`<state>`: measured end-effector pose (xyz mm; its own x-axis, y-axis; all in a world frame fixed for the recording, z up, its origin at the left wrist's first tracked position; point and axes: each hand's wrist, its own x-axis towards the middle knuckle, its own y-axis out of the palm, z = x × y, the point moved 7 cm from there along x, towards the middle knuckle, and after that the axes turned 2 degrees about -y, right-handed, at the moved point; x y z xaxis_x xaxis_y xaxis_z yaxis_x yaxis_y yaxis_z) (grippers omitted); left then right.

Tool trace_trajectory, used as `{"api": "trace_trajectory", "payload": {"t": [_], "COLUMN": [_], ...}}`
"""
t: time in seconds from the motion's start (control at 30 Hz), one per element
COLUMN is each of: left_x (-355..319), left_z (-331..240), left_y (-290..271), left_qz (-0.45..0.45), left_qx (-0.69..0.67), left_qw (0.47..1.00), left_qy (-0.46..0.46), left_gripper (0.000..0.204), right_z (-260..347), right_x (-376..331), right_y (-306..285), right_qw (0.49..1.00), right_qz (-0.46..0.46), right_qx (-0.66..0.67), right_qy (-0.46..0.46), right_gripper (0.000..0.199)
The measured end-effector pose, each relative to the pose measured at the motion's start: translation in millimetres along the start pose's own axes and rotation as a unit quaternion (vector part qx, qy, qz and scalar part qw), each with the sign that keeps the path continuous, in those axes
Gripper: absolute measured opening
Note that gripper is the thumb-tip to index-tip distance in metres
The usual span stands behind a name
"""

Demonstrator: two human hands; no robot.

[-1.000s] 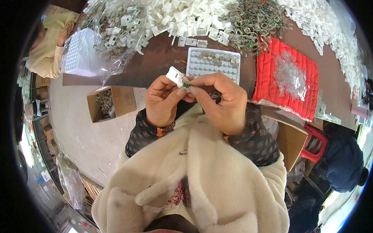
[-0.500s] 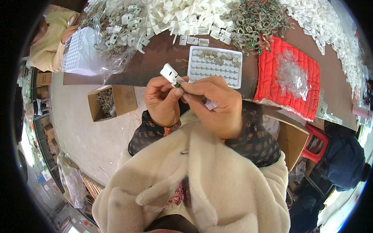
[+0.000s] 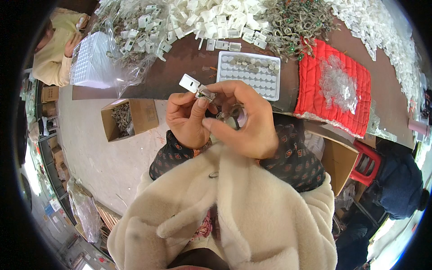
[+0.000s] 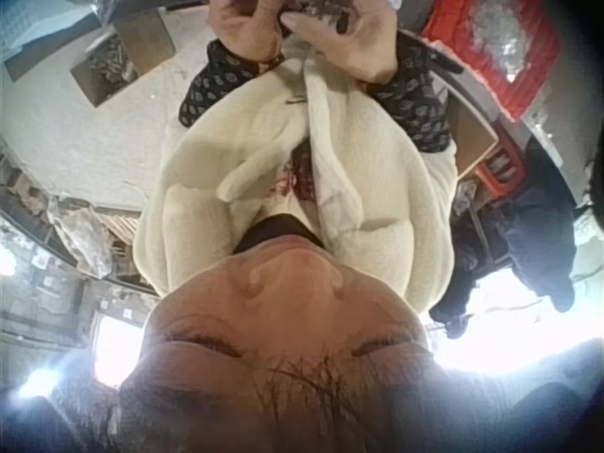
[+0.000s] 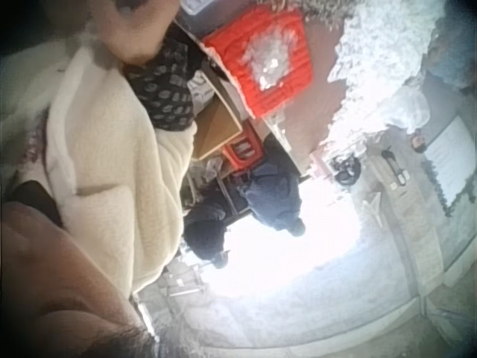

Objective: The person repeatedly picks small white plastic LED modules and metal contacts from a tray, inserts the contacts into the modules, and tests each unit by pressing it to light up. Finished units are placed on a red mat on the table.

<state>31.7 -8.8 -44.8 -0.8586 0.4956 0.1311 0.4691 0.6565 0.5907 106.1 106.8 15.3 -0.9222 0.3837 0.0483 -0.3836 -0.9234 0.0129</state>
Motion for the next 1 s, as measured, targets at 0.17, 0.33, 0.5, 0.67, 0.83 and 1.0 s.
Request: {"api": "trace_trajectory", "payload": {"t": [0.17, 0.33, 0.5, 0.67, 0.83, 1.0], "left_x": [-2.0, -1.1, 4.7, 8.8, 8.9, 6.6], "left_z": [-1.0, -3.4, -3.7, -2.4, 0.6, -2.3], "left_y": [3.0, 2.3, -1.1, -3.7, -8.4, -7.8], "left_qz": [-0.004, -0.007, -0.033, -0.055, -0.067, -0.051], "left_qx": [0.004, 0.033, -0.008, -0.029, -0.059, 0.002], "left_qw": [0.999, 0.999, 0.999, 0.998, 0.996, 0.998], "left_qy": [0.047, 0.039, 0.021, -0.006, -0.020, 0.020], "left_gripper": [0.025, 0.025, 0.021, 0.018, 0.017, 0.019], "right_z": [-6.2, 6.0, 22.8, 12.3, 16.4, 18.0], "right_x": [2.0, 3.1, 0.0, -2.2, -0.8, 5.6], "right_y": [-1.1, 0.1, 1.5, 2.5, 6.0, -10.7], "right_qw": [0.998, 0.996, 0.953, 0.941, 0.897, 0.966], "right_qz": [-0.044, -0.024, -0.034, 0.055, 0.124, 0.010], "right_qx": [-0.046, -0.080, -0.228, -0.192, -0.252, -0.165], "right_qy": [0.003, -0.040, -0.195, -0.275, -0.342, -0.200], "right_gripper": [0.034, 0.037, 0.035, 0.022, 0.017, 0.017]}}
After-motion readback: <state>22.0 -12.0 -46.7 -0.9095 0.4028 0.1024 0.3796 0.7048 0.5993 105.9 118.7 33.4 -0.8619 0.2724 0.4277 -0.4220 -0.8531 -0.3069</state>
